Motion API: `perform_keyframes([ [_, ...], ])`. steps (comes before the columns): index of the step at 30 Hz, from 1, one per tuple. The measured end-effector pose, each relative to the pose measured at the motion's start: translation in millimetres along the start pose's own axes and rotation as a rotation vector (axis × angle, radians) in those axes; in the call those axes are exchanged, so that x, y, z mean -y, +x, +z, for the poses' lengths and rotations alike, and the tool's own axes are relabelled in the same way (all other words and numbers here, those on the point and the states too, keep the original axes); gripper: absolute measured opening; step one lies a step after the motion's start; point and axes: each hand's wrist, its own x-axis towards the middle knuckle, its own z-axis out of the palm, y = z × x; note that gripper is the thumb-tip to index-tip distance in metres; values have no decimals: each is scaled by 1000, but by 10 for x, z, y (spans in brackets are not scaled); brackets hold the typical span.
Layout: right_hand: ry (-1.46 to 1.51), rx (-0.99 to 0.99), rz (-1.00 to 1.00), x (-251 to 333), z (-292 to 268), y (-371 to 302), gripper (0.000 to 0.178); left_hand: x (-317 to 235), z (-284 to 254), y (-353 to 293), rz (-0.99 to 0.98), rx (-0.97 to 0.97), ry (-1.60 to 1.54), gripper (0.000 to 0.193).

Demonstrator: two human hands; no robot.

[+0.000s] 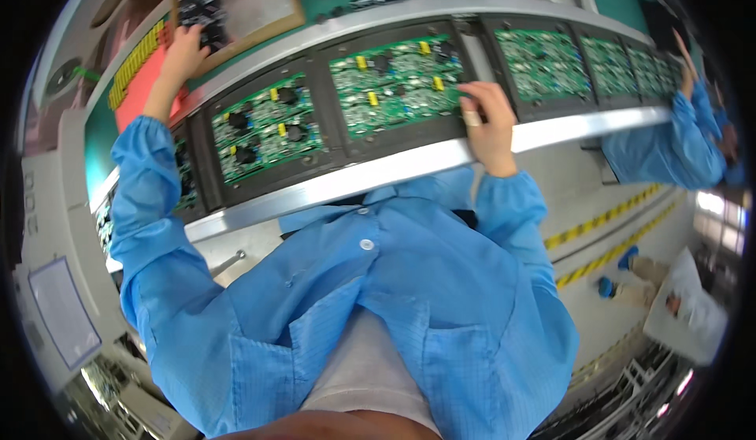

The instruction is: Assembling and inspecting electronic components on printed circuit boards on a manufacturing assembly line.

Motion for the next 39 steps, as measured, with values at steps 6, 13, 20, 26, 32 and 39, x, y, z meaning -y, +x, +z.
perform_keyframes([
  [6, -14, -52, 46, 13, 55, -169, 16, -172, 30, 211, -15, -23, 95, 44],
  [13, -49, -64, 59, -15, 48, -176, 12, -301, 196, 287, -152, 23, 224, 27],
  [20, -34, -118, 38, -50, 52, -161, 11, -261, 132, 379, 127, 337, 638, 26],
  [26, -50, -112, 75, -81, -4, -187, 11, -474, -111, 165, 16, 154, 323, 26],
  [32, -53, -123, 70, -65, -6, -180, 11, -414, -46, 294, -63, 353, 208, 37],
  [39, -43, -138, 77, -90, -29, -162, 13, -284, 67, 444, -41, 482, 166, 45],
])
